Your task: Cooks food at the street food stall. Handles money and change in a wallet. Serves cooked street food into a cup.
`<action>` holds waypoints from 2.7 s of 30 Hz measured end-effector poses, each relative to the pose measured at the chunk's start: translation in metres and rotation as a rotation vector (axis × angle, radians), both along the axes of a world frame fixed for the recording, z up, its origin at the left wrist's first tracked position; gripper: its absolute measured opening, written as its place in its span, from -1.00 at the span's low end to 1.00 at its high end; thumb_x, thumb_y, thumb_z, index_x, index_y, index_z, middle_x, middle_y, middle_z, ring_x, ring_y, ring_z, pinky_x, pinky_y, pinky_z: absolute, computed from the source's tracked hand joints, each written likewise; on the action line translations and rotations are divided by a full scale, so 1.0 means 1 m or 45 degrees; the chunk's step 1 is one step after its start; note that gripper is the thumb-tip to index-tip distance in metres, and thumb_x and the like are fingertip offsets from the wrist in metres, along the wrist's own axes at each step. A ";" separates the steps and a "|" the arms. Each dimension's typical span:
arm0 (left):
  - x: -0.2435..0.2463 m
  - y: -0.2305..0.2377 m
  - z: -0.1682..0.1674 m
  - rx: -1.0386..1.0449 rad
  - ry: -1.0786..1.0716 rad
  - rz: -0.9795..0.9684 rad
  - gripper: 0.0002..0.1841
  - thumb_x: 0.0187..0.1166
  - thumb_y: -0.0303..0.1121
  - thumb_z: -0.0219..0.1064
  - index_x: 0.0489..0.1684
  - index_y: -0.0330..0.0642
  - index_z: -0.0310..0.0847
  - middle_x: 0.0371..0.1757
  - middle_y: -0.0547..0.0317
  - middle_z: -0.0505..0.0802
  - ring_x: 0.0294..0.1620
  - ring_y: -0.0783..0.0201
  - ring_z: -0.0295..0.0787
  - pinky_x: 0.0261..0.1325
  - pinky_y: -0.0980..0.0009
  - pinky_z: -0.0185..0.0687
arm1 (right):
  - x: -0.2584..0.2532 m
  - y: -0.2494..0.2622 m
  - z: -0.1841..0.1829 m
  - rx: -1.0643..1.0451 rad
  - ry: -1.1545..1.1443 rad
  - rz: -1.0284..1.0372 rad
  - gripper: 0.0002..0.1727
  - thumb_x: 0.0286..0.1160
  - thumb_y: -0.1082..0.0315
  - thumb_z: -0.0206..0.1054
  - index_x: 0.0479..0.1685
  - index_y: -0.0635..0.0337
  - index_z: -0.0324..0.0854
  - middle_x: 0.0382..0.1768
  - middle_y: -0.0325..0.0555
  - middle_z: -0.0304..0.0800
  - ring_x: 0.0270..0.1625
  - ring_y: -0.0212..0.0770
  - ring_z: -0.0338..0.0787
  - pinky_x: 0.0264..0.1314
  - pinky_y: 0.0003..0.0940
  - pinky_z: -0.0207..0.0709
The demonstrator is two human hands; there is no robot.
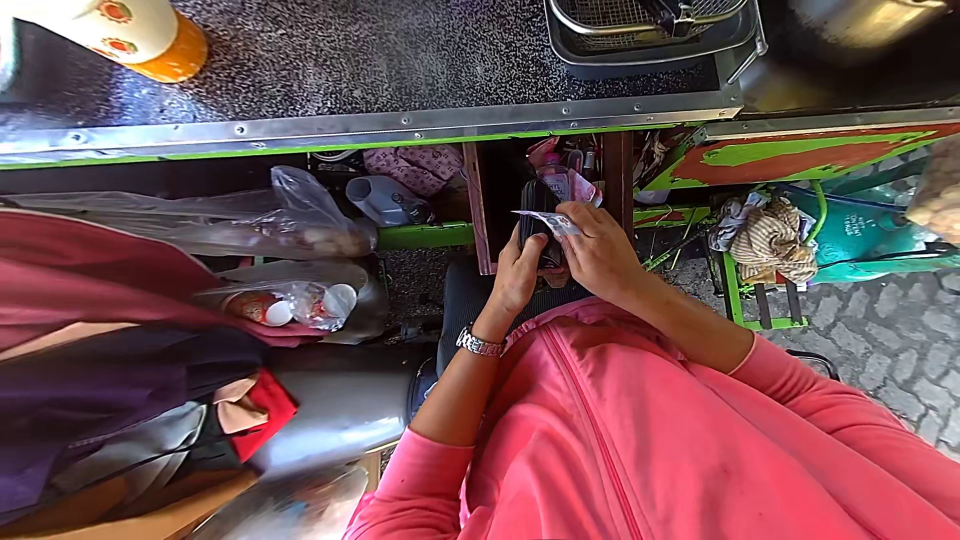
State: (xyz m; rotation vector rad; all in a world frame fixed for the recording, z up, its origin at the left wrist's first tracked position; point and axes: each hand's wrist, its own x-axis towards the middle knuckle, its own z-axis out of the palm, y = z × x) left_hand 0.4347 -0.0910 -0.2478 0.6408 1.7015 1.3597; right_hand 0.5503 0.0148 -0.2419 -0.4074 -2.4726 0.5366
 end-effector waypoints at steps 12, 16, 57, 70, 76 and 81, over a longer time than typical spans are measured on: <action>0.014 -0.009 0.008 0.125 -0.381 0.110 -0.64 0.66 -0.19 -0.13 0.30 0.03 0.42 -0.07 0.40 0.78 -0.10 0.51 0.78 -0.02 0.45 0.75 | -0.005 0.006 0.007 -0.249 0.088 0.216 -0.82 0.53 0.53 0.29 -0.13 0.41 0.81 0.08 0.21 0.82 0.12 0.12 0.81 0.23 -0.09 0.65; 0.012 -0.003 0.002 0.099 -0.343 0.228 -0.65 0.63 -0.27 -0.12 0.27 -0.11 0.40 -0.12 0.34 0.77 -0.14 0.51 0.78 -0.05 0.45 0.75 | 0.000 0.005 0.014 -0.318 0.010 0.324 -0.83 0.56 0.53 0.23 -0.21 0.45 0.73 0.11 0.27 0.75 0.10 0.12 0.81 0.15 -0.14 0.71; -0.020 0.016 -0.005 -0.244 0.821 -0.193 -0.57 0.76 -0.41 0.05 0.51 -0.44 0.46 0.51 -0.35 0.60 0.57 -0.23 0.49 0.59 -0.12 0.36 | 0.029 0.058 -0.013 -1.247 0.250 0.126 -0.65 0.53 0.68 0.09 -0.19 0.31 0.86 0.30 0.10 0.73 0.50 -0.19 0.60 0.61 -0.30 0.44; 0.002 0.013 0.019 0.034 -0.072 0.043 -0.86 0.72 -0.43 0.25 -0.08 -0.31 0.69 -0.30 0.21 0.86 -0.26 0.45 0.82 -0.07 0.44 0.79 | 0.030 0.043 0.001 -1.947 0.217 0.080 -0.54 0.86 0.27 -0.13 0.57 0.24 0.41 0.17 -0.10 0.82 0.10 -0.30 0.85 0.19 -0.32 0.74; -0.002 0.008 0.021 0.137 0.066 -0.059 -0.86 0.70 -0.42 0.29 -0.03 -0.28 0.71 -0.22 0.26 0.88 -0.18 0.51 0.84 0.03 0.49 0.78 | 0.035 0.039 -0.002 -1.937 0.270 0.058 -0.81 0.53 0.63 0.30 -0.02 0.24 0.73 -0.18 -0.22 0.88 -0.20 -0.41 0.85 -0.16 -0.50 0.76; -0.006 0.000 0.025 0.251 -0.242 -0.260 -0.55 0.87 -0.19 -0.10 0.24 -0.32 0.65 -0.15 0.24 0.92 -0.16 0.40 0.89 0.06 0.38 0.84 | 0.037 0.047 -0.004 -1.920 0.418 0.223 -0.67 0.61 0.64 0.12 -0.25 0.14 0.81 -0.24 -0.29 0.92 -0.31 -0.48 0.83 -0.24 -0.55 0.74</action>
